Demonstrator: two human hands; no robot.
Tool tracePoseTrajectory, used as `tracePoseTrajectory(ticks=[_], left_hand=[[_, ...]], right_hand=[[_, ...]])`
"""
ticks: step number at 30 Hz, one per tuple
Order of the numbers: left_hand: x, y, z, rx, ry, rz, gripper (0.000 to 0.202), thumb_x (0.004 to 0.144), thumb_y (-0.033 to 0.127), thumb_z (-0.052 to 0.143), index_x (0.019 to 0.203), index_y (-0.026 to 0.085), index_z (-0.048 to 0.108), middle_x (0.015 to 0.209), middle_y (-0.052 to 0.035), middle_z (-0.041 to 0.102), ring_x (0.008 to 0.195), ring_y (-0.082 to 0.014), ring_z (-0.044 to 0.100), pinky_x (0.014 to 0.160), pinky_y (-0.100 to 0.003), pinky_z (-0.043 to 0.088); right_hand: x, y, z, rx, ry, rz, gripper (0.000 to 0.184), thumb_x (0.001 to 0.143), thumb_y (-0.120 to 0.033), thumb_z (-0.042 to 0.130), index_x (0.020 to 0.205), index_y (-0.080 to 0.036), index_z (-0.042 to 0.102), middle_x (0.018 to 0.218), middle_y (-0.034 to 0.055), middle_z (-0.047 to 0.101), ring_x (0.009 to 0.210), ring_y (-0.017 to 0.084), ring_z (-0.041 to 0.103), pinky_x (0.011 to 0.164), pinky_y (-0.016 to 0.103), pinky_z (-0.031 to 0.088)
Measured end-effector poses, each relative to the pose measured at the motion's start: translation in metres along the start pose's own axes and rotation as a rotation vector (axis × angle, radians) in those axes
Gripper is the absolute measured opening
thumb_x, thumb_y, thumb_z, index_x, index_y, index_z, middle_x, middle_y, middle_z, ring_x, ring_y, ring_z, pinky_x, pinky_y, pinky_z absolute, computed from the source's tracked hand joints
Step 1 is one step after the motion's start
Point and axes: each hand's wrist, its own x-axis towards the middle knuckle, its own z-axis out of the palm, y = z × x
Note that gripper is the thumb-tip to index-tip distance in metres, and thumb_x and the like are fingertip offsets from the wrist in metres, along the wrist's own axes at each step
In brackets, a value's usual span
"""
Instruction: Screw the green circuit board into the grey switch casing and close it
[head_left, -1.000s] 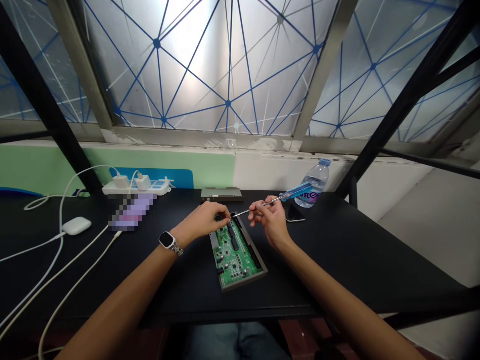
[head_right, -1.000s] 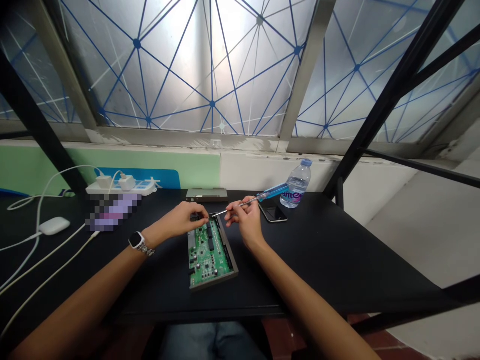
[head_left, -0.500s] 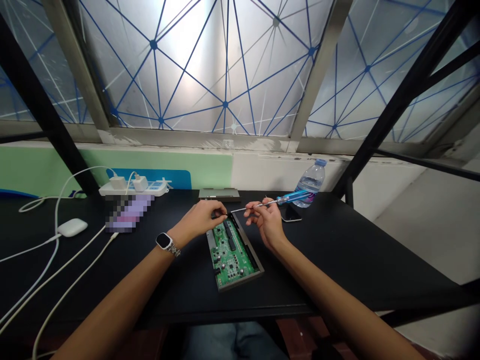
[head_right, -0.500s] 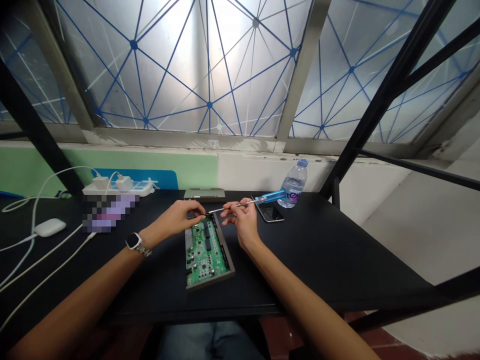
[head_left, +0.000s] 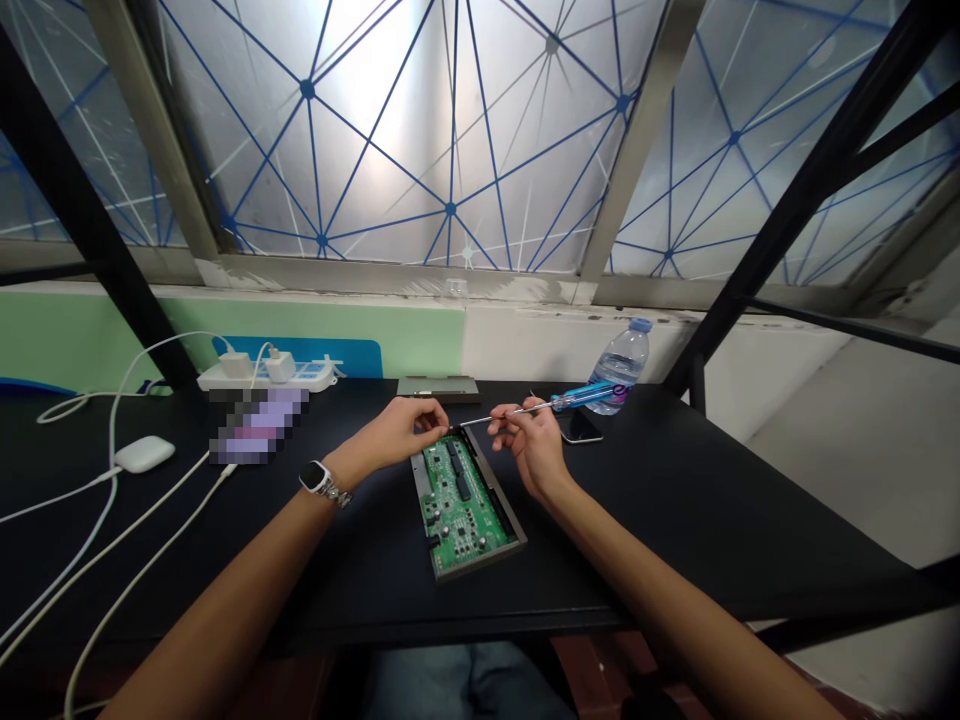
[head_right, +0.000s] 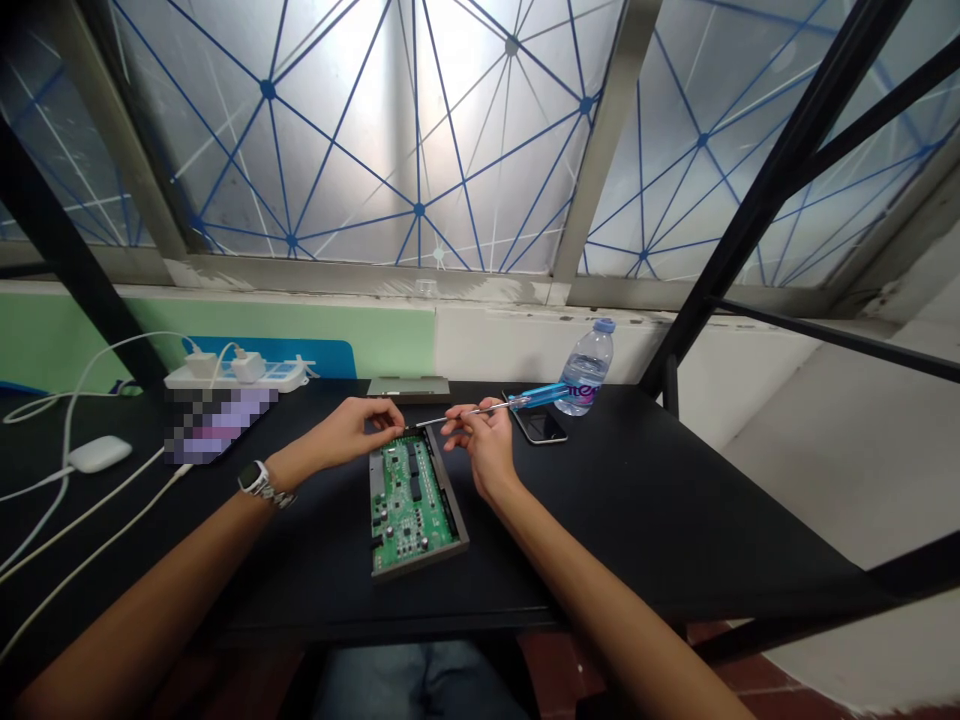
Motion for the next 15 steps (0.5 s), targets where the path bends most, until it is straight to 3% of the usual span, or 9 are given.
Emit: tracePoseTrajectory(ticks=[9,15], left_hand=[[-0.001,-0.012,0.01,-0.071,0.013,-0.004,0.017,0.09,0.033,0.062,0.09,0.018,0.068,0.084,-0.006,0.072,0.076,-0.0187,0.067,0.07,-0.031,0.054],[0.0,-0.008,0.006,-0.075,0.023,-0.02,0.018,0.09,0.034,0.062,0.088,0.017,0.068,0.084,-0.0056,0.072,0.075,-0.0178,0.067,0.069,-0.029,0.053]], right_hand=[[0.0,0.001,-0.001,0.028,0.023,0.066,0.047,0.067,-0.018,0.07,0.091,-0.028,0.03,0.073,-0.0041,0.072,0.057,0.017,0.065,0.045,0.022,0.046],[0.001,0.004,-0.002,0.057,0.062,0.119,0.048,0.064,-0.015,0.071,0.089,-0.027,0.032,0.073,-0.0027,0.072,0.057,0.016,0.064,0.046,0.023,0.046]])
